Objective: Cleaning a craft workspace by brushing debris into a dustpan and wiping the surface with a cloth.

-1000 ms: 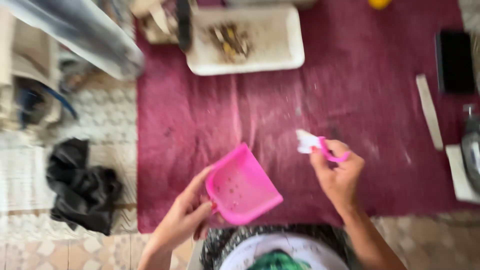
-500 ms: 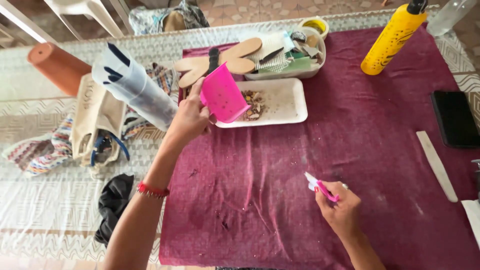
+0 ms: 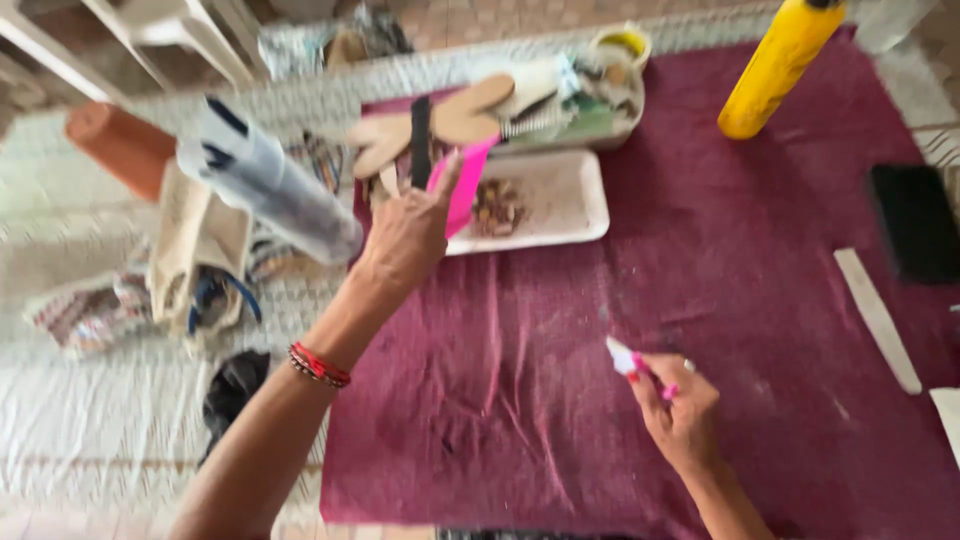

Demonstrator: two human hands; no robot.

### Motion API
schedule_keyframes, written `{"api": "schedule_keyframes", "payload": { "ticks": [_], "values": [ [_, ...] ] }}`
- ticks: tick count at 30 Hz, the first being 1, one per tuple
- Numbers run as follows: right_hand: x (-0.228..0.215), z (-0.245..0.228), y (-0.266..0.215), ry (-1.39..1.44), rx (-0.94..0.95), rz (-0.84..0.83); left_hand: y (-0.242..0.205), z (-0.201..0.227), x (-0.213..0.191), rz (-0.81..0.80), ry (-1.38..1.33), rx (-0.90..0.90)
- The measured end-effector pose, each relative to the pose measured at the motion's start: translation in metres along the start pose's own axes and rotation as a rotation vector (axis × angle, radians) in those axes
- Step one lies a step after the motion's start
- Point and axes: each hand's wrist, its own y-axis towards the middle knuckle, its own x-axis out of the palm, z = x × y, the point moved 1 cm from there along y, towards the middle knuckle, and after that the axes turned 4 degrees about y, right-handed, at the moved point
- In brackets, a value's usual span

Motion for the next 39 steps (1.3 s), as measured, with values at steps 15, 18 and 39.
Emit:
{"api": "schedule_keyframes", "payload": {
  "ticks": [15, 18, 39],
  "values": [
    [0.029, -0.033, 0.045, 0.171, 0.024, -0.358, -0.342, 0.042, 0.055, -0.218, -1.570, -0.538],
    [0.063, -0.048, 0.069, 0.122, -0.153, -0.426, -0.372, 0.058, 0.080, -0.204, -1.702, -0.730],
    [0.107, -0.065, 0.081, -0.601, 0.080, -0.367, -0.366, 0.059, 0.102, -0.447, -1.689, -0.950]
  ]
}}
